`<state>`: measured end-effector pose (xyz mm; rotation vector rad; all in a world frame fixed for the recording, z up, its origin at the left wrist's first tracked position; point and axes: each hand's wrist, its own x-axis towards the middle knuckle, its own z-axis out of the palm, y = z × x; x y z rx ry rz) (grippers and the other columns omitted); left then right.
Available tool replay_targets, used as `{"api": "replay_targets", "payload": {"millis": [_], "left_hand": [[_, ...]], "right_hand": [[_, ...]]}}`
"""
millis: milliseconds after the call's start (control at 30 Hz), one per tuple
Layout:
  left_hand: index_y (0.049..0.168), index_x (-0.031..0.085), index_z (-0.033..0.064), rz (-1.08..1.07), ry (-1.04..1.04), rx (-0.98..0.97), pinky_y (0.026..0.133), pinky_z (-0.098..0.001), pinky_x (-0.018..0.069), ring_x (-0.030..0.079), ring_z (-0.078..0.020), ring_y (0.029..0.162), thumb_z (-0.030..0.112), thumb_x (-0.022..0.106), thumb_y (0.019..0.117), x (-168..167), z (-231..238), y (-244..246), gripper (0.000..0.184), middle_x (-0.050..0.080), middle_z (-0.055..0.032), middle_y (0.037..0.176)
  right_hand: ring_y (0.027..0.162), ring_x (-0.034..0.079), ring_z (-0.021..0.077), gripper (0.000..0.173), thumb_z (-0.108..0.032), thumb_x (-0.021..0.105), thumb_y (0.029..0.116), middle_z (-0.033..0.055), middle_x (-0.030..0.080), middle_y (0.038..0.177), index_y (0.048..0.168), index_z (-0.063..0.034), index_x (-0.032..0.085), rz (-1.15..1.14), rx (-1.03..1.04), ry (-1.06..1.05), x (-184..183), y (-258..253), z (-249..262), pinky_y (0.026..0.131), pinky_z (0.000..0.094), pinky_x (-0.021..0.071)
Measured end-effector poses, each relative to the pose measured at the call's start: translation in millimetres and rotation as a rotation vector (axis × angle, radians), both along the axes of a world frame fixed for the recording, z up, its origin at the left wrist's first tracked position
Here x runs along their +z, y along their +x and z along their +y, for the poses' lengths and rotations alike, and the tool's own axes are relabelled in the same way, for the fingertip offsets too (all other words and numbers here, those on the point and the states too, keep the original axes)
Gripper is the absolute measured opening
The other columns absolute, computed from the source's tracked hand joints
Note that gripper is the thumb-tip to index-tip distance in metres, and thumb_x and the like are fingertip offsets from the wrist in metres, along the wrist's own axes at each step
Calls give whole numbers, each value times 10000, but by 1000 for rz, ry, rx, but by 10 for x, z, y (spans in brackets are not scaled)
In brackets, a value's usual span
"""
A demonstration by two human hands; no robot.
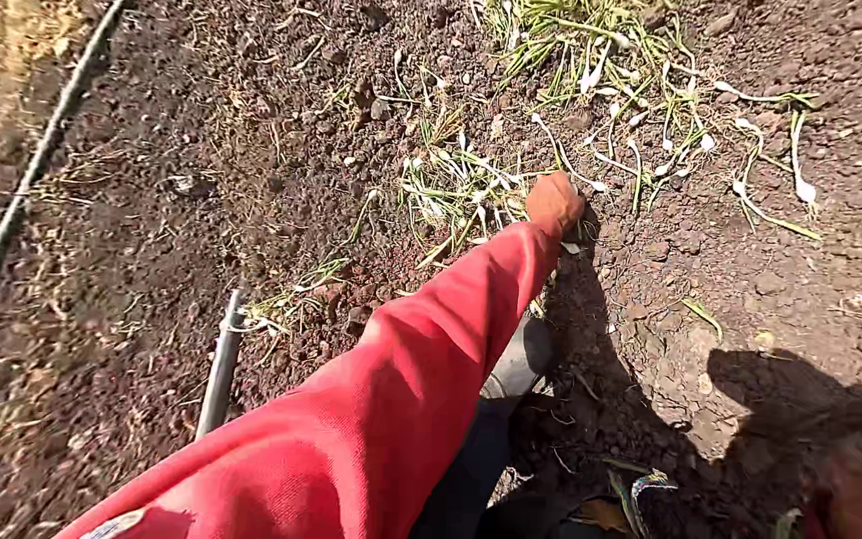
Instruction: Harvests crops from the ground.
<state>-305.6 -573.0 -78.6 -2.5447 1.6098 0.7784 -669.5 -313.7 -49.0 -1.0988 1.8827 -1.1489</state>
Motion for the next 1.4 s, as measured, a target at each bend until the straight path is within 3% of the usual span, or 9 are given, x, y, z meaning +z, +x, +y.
{"api": "replay_targets", "payload": {"millis": [267, 400, 567, 767, 933, 1033, 1133, 1300, 1400], "left_hand": [[1169, 700, -19, 95, -259, -473, 906, -611, 547, 700, -398, 1049, 146, 583, 949, 243, 286, 282, 299, 714, -226, 1110], [1293, 657, 59, -57, -46, -667, 857, -642, 571, 708, -418, 1046, 178, 668, 973, 93, 703, 190, 341, 673, -201, 1277], [1417, 551, 98, -138, 71, -516, 837, -707, 537, 706, -505, 1009, 207, 569, 1046, 49, 843, 75, 387, 715, -264, 1137], [1219, 725, 82, -106, -87, -505, 938, -704, 516, 636, -488, 1184, 254, 598, 1039, 644, 689, 50, 280, 711, -242, 1178], [1157, 664, -73, 17, -259, -224, 969, -742, 456, 645, -537, 1114, 393, 474, 1102, 1604, 243, 194, 506, 676, -344, 1111], [1227, 622, -51, 181, -313, -61, 890, -661, 521, 678, -446, 974, 411, 473, 1100, 1885, -100, 260, 502, 679, -285, 1069], [1269, 599, -18, 319, -157, -221, 802, -557, 568, 700, -332, 846, 228, 501, 1098, 1732, -288, -82, 315, 716, -216, 1040], [1147, 668, -42, 105, -8, -730, 897, -738, 492, 673, -524, 1021, 245, 577, 1060, 845, -681, -1157, 314, 690, -317, 1038], [1066, 687, -32, 121, -81, -1047, 604, -802, 475, 657, -620, 850, 316, 624, 1028, 123, -869, -1570, 355, 668, -380, 927]], "right_hand": [[499, 503, 62, 453, -413, 438, 1093, -37, 516, 695, 1194, 10, 562, 58, -84, 52, -216, -6, 2, 470, 301, 497], [508, 541, 99, 547, -465, 478, 1058, 24, 555, 666, 1075, 63, 618, 172, -170, 33, -108, 139, -24, 490, 343, 512], [631, 630, 167, 524, -440, 477, 1063, 100, 637, 738, 1070, 46, 674, 277, -163, 38, -77, 206, -42, 613, 409, 554], [1000, 688, 377, 502, -434, 514, 1050, 235, 707, 1018, 1226, 15, 652, 239, -190, 215, -48, 303, -34, 919, 602, 521], [848, 718, 324, 492, -446, 551, 1016, 177, 728, 886, 1104, 10, 717, 243, -205, 112, -62, 273, -56, 810, 572, 556], [838, 724, 327, 524, -468, 546, 1009, 189, 730, 882, 1121, 15, 717, 229, -221, 126, -73, 320, -90, 797, 581, 559], [807, 718, 312, 542, -491, 530, 1006, 169, 723, 856, 1126, 6, 709, 227, -222, 154, -91, 353, -169, 760, 569, 565], [713, 710, 260, 451, -381, 559, 993, 138, 704, 760, 1060, 39, 710, 195, -196, 188, -22, 558, -340, 695, 496, 590], [672, 692, 283, 385, -328, 547, 996, 140, 671, 713, 983, 33, 680, 137, -224, 262, 104, 574, -425, 628, 504, 571]]}}
